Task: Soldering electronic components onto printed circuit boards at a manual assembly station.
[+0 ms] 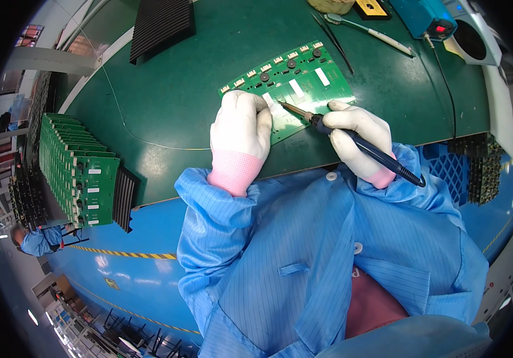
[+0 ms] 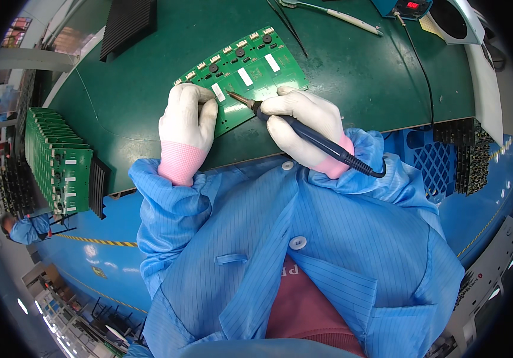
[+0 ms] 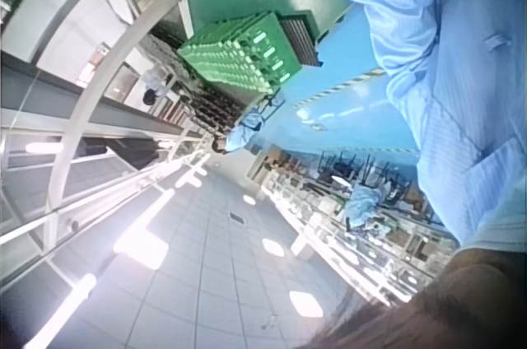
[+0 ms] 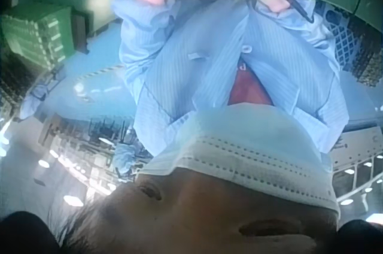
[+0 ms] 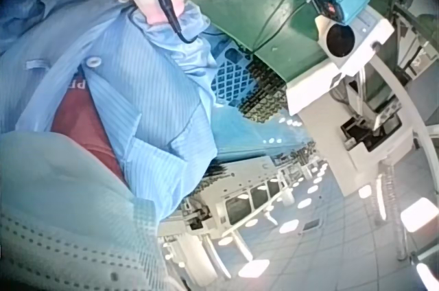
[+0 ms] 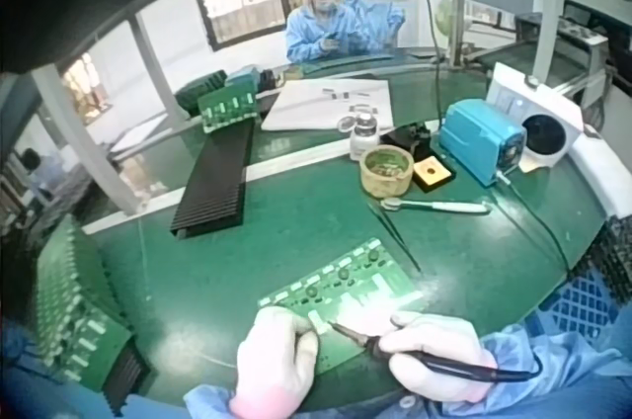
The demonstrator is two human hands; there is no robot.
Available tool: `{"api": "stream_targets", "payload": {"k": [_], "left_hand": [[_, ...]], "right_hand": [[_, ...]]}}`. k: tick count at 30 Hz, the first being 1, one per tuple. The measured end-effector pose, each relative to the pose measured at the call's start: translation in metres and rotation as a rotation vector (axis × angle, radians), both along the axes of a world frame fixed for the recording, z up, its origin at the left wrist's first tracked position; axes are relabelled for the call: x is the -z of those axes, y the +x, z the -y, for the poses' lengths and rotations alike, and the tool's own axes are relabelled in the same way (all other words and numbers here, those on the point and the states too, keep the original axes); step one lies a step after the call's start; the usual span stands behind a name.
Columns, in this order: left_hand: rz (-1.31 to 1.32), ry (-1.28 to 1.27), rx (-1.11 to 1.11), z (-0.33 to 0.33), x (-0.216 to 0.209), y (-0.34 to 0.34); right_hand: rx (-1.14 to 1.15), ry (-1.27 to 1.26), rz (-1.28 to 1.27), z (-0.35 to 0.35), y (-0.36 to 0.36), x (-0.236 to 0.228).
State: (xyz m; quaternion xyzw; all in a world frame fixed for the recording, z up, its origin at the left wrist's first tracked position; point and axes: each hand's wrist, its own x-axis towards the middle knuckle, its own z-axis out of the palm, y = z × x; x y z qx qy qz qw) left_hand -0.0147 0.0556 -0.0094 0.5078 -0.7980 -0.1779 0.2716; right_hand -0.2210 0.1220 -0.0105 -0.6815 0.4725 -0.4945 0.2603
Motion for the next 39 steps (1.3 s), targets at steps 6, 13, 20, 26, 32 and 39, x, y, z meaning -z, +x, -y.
{"api": "stream_targets", "payload": {"k": [6, 13, 20, 26, 32, 39], "left_hand": [[0.087, 0.007, -0.014, -0.001, -0.002, -0.003], [0.157, -0.026, -0.051, -0.001, -0.003, -0.007], [-0.174, 0.064, -0.057, -0.019, -0.017, -0.002], [-0.618, 0.831, -0.034, -0.045, -0.039, -0.013], [-0.537, 0.528, 0.022, -0.043, -0.028, -0.002], [-0.159, -0.006, -0.13, -0.024, -0.001, 0.012]], "right_hand": [[-0.009, -0.025, 0.007, -0.001, 0.0, 0.0], [-0.001, -0.103, 0.044, 0.001, 0.003, 0.0], [-0.005, -0.109, -0.05, 0.003, -0.003, -0.007], [-0.127, -0.111, -0.358, 0.004, -0.007, -0.007], [-0.137, -0.043, -0.131, 0.004, -0.009, -0.003], [-0.058, 0.102, 0.066, -0.002, 0.0, -0.017]]}}
